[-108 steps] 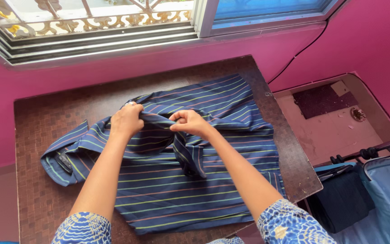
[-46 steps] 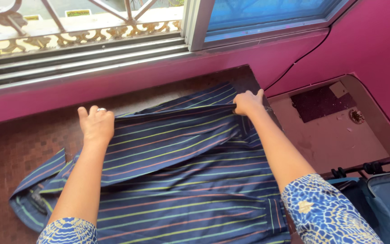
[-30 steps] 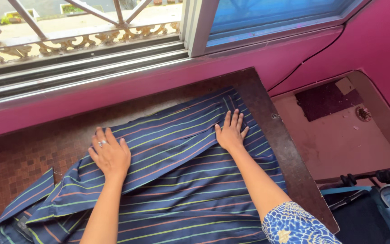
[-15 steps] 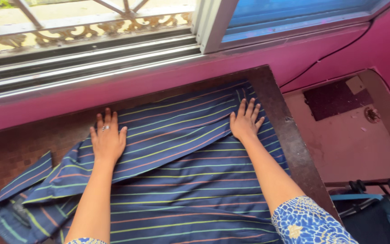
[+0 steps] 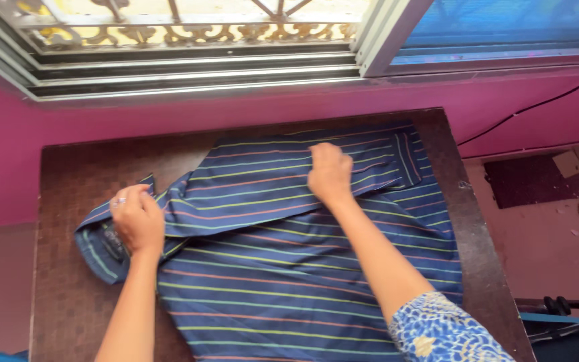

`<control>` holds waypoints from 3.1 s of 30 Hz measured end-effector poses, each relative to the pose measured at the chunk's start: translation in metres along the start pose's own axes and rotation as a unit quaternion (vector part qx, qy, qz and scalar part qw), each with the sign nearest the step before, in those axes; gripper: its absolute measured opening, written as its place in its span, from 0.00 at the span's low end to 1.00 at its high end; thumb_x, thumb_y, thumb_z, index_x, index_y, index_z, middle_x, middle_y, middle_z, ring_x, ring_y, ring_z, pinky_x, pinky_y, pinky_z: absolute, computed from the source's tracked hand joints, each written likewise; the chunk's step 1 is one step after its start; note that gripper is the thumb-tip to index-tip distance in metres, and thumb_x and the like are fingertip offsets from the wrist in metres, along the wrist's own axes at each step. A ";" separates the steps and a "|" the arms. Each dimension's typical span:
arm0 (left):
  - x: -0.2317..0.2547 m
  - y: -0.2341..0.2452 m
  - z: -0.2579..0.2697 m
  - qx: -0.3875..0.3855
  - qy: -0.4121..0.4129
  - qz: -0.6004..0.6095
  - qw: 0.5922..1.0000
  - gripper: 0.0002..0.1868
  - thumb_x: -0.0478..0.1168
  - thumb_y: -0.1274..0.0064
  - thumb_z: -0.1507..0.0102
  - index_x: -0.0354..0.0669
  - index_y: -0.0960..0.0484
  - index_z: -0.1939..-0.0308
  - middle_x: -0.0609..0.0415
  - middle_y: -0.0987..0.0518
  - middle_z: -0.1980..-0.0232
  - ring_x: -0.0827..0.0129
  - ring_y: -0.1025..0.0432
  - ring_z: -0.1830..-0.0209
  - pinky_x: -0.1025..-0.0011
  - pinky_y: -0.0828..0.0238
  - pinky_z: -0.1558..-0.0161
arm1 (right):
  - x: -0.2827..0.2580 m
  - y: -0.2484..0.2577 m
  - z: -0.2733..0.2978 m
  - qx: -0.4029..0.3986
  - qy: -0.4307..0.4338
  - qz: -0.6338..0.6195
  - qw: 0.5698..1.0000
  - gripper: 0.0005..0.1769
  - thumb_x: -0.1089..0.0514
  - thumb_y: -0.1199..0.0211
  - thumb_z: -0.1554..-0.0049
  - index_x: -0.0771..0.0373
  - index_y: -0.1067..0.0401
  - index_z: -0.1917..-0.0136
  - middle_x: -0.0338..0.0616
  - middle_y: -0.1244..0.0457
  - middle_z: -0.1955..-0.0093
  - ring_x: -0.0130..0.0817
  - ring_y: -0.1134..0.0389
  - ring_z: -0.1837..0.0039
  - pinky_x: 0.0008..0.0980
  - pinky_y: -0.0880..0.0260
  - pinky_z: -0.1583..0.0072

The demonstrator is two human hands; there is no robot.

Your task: The person folds a striped shirt on a table and then places it into an open suitcase.

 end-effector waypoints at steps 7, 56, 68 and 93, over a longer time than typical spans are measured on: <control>-0.101 -0.009 -0.008 -0.239 -0.003 0.017 0.971 0.24 0.28 0.61 0.42 0.46 0.13 0.49 0.44 0.18 0.44 0.46 0.25 0.42 0.56 0.31 0.39 | -0.148 -0.003 -0.007 0.004 0.128 -0.157 0.979 0.28 0.65 0.39 0.49 0.58 0.31 0.35 0.48 0.37 0.33 0.48 0.35 0.33 0.49 0.33 0.40; -0.029 0.023 0.008 -0.330 -0.179 -0.087 0.923 0.26 0.47 0.39 0.53 0.53 0.18 0.49 0.56 0.18 0.42 0.58 0.27 0.37 0.42 0.35 0.37 | -0.139 -0.058 -0.005 0.041 -0.034 -0.161 0.985 0.37 0.54 0.35 0.42 0.66 0.43 0.25 0.55 0.47 0.21 0.54 0.47 0.21 0.48 0.45 0.24; -0.056 0.116 -0.092 0.142 -0.043 -0.216 0.965 0.15 0.39 0.51 0.41 0.35 0.21 0.53 0.40 0.19 0.53 0.46 0.24 0.59 0.50 0.29 0.66 | -0.088 -0.015 0.072 0.046 -0.022 -0.031 0.998 0.43 0.47 0.35 0.42 0.67 0.47 0.22 0.54 0.51 0.18 0.52 0.53 0.18 0.54 0.54 0.23; -0.105 0.067 0.126 -0.284 -0.067 -0.263 0.920 0.36 0.66 0.50 0.40 0.58 0.28 0.32 0.59 0.39 0.22 0.44 0.49 0.25 0.31 0.44 0.38 | -0.113 0.016 0.187 -0.047 -0.056 -0.023 0.997 0.33 0.39 0.34 0.47 0.50 0.33 0.31 0.43 0.46 0.29 0.49 0.48 0.28 0.55 0.51 0.29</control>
Point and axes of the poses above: each hand's wrist, its own z-axis away from the middle knuckle, its own y-axis out of the back of the hand, x = y × z, the point moved 8 cm from there along -z, towards the middle knuckle
